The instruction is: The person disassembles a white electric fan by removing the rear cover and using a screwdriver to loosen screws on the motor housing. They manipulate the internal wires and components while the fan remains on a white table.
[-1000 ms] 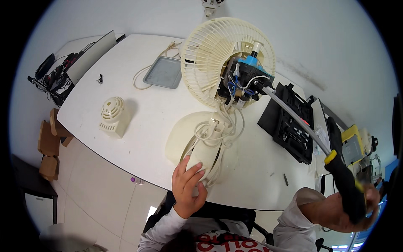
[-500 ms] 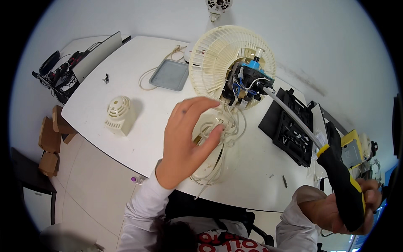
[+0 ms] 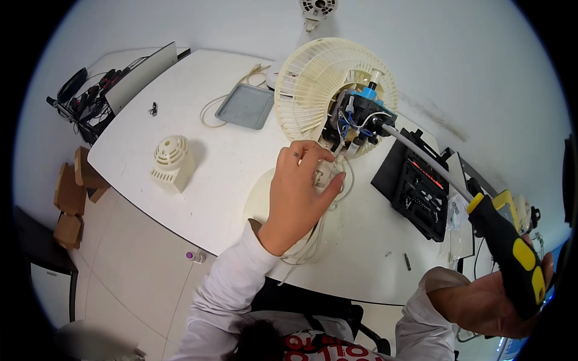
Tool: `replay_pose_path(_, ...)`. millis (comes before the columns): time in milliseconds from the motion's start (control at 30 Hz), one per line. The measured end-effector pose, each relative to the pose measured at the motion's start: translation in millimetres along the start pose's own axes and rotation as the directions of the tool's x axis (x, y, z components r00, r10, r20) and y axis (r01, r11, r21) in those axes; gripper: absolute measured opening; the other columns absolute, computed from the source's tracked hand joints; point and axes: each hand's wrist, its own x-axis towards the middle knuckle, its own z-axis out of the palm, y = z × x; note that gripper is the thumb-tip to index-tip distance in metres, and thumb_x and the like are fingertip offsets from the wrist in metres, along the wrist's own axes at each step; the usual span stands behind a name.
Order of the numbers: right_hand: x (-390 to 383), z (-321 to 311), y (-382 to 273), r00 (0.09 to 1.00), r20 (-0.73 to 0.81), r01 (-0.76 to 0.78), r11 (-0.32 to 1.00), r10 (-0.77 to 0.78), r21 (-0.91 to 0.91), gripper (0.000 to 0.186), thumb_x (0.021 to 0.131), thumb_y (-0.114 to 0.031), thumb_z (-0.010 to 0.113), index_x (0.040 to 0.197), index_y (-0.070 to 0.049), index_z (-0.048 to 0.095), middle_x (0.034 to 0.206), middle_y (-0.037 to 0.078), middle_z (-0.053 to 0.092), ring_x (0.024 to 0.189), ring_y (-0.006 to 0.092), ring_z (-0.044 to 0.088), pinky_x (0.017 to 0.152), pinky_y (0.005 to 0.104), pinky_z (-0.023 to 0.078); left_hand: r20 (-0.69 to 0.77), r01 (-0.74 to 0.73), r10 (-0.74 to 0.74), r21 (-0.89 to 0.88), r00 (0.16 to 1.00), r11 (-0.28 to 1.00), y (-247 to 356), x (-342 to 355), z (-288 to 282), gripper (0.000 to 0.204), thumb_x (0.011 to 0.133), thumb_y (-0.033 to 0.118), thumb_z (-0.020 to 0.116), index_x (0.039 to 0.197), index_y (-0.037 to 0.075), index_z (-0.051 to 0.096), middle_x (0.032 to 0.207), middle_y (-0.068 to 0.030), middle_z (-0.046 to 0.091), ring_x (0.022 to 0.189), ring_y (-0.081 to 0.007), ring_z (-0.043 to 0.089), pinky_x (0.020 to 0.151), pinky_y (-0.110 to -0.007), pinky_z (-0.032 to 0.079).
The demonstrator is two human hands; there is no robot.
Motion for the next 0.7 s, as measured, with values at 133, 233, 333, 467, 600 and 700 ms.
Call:
replay_pose_path(133, 3.3, 15.7, -12.9, 0.999, -0.016, -0.045, 0.999, 0.045, 0.004, 0.053, 0.097, -0.038, 0.043, 0.136, -0.003, 0.037, 0.13, 0.028, 0.047, 0.114, 0.046, 0.054, 0.094, 0.061, 0.046, -0.001, -0.04, 0.04, -0.005, 0.999, 0.999, -4.1, -5.1, -1.5, 0.027, 0.071, 0.01, 0.075, 0.094, 0.006, 0.061, 0.095, -0.0063, 0.051, 0.088, -0.026, 0.048, 0.073, -0.036, 0.043)
replay_pose_path(233, 1.1, 13.7, -13.9, 0.997, -0.01, -0.077, 0.996, 0.077, 0.043, 0.053, 0.096, -0.04, 0.044, 0.134, -0.004, 0.042, 0.128, 0.028, 0.05, 0.115, 0.0466, 0.053, 0.097, 0.0633, 0.041, 0.011, -0.033, 0.033, 0.046, 0.999, 0.998, -0.4, -4.5, -1.9, 0.025, 0.07, 0.011, 0.077, 0.091, 0.006, 0.063, 0.092, -0.0068, 0.051, 0.088, -0.0246, 0.048, 0.074, -0.035, 0.043)
replay_pose_path(333, 4.3, 0.8, -6.8, 0.996, 0.072, 0.039, 0.993, -0.047, 0.113, 0.054, 0.094, -0.041, 0.044, 0.129, 0.0, 0.048, 0.121, 0.027, 0.056, 0.107, 0.0428, 0.058, 0.097, 0.0604, 0.04, 0.004, -0.027, 0.027, 0.073, 1.0, 0.997, 3.1, -3.3, -2.4, 0.025, 0.069, 0.012, 0.078, 0.09, 0.006, 0.064, 0.09, -0.0072, 0.05, 0.086, -0.0241, 0.048, 0.073, -0.034, 0.043)
replay_pose_path(467, 8.1, -22.2, -1.4, 0.99, 0.098, 0.09, 0.992, -0.098, 0.083, 0.051, 0.094, -0.032, 0.042, 0.126, 0.008, 0.047, 0.117, 0.029, 0.055, 0.107, 0.0416, 0.057, 0.095, 0.0576, 0.043, -0.013, -0.043, 0.044, 0.062, 0.999, 0.997, 2.7, -3.7, -1.0, 0.025, 0.069, 0.012, 0.078, 0.089, 0.006, 0.064, 0.089, -0.0077, 0.05, 0.086, -0.0247, 0.048, 0.073, -0.035, 0.043)
replay_pose_path(600, 17.5, -23.2, -7.5, 0.985, 0.15, 0.079, 0.996, -0.086, 0.052, 0.046, 0.095, -0.025, 0.048, 0.13, 0.005, 0.042, 0.12, 0.03, 0.052, 0.114, 0.0431, 0.053, 0.096, 0.0566, 0.045, -0.004, -0.018, 0.018, 0.059, 1.0, 0.998, 3.2, -4.4, -0.5, 0.026, 0.069, 0.013, 0.079, 0.089, 0.006, 0.064, 0.088, -0.0081, 0.05, 0.086, -0.025, 0.048, 0.073, -0.035, 0.043)
replay_pose_path(700, 22.9, -13.2, -15.1, 0.983, 0.151, 0.101, 0.995, -0.099, -0.004, 0.046, 0.096, -0.026, 0.051, 0.132, 0.002, 0.041, 0.122, 0.029, 0.051, 0.116, 0.0431, 0.052, 0.096, 0.0561, 0.046, 0.01, 0.004, -0.004, 0.037, 1.0, 0.999, 3.9, -4.7, 0.4, 0.026, 0.069, 0.013, 0.079, 0.089, 0.005, 0.065, 0.088, -0.0083, 0.05, 0.086, -0.0249, 0.048, 0.073, -0.035, 0.043)
